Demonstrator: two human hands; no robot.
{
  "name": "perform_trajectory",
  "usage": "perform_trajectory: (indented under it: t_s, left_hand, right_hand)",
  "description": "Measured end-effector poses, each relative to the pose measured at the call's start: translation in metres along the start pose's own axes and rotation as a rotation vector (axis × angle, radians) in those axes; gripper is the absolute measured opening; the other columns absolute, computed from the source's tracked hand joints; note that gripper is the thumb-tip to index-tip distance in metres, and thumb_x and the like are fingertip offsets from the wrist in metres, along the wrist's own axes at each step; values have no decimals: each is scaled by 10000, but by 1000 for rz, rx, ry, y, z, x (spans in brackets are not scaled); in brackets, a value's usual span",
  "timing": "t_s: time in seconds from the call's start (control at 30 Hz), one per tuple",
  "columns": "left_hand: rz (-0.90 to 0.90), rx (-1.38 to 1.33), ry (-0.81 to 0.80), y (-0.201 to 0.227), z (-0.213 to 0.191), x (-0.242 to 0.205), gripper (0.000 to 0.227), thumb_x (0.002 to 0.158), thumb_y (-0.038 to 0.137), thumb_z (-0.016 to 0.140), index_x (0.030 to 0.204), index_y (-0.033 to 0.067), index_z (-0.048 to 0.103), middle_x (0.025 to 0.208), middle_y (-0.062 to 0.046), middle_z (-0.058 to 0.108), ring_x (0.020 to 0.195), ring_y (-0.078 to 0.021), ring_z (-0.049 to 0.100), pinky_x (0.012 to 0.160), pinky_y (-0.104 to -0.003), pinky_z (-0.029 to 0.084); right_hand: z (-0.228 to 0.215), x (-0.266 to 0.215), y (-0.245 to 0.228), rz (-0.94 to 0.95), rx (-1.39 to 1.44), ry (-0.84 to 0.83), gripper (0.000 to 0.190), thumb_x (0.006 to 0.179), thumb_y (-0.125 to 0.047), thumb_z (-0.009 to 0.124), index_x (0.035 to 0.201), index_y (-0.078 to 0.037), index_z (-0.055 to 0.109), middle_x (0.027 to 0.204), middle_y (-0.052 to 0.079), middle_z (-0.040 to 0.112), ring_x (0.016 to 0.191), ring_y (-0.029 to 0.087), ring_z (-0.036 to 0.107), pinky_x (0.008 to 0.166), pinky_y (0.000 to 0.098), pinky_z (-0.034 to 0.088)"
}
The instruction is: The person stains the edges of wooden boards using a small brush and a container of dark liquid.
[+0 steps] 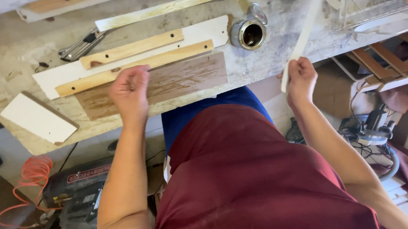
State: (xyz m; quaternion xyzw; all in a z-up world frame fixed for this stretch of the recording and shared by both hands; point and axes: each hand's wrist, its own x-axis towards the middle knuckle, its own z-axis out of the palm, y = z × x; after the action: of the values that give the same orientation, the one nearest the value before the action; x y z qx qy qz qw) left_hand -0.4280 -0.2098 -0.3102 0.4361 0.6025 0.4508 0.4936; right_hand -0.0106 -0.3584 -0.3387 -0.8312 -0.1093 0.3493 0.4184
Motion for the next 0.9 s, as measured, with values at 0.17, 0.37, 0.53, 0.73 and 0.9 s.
perform_trajectory:
  t_s: [0.17, 0.37, 0.53, 0.73, 0.9]
  left_hand:
    - [117, -305, -234, -6, 3, -33, 691, 717, 93, 1006, 1335, -18, 718, 547, 60, 382, 543, -14, 391, 615, -158, 408]
    - [145, -312, 30, -48, -10, -52, 641, 845, 30, 949, 1410, -38, 654, 585, 68, 358, 582, 19, 365, 639, -136, 378]
    - [27, -221, 194, -65, -28, -54, 236, 923, 42, 886, 1123, -35, 785, 526, 71, 396, 540, -6, 412, 590, -164, 362]
    - [-63, -161, 225, -70, -32, -67, 239, 1024, 176, 809, 1185, 52, 685, 823, -1, 634, 629, -32, 493, 685, -219, 474]
    - [-174, 47, 160, -48, -7, -88, 414, 962, 339, 892, 1175, 111, 618, 1115, -52, 749, 741, -63, 500, 747, -272, 500]
  right_hand:
    - [8, -70, -38, -413, -291, -319, 186, 1139, -92, 616, 1002, -56, 737, 553, 102, 601, 518, 195, 651, 576, 294, 549]
    - [43, -65, -23, -811, -701, -659, 109, 1048, -286, 763, 980, -205, 787, 644, 45, 697, 621, 298, 693, 651, 359, 560]
    - [71, -51, -9, -884, -1092, -677, 256, 1078, -484, 643, 1003, -251, 718, 644, 81, 687, 741, 382, 734, 765, 510, 581]
    - [101, -22, -17, -862, -1388, -808, 335, 1109, -489, 547, 1053, -195, 698, 734, 140, 747, 805, 447, 762, 829, 578, 569]
    - [106, 20, 0, -1069, -1445, -809, 294, 1049, -535, 631, 1169, -270, 672, 911, 42, 758, 832, 338, 775, 739, 504, 582]
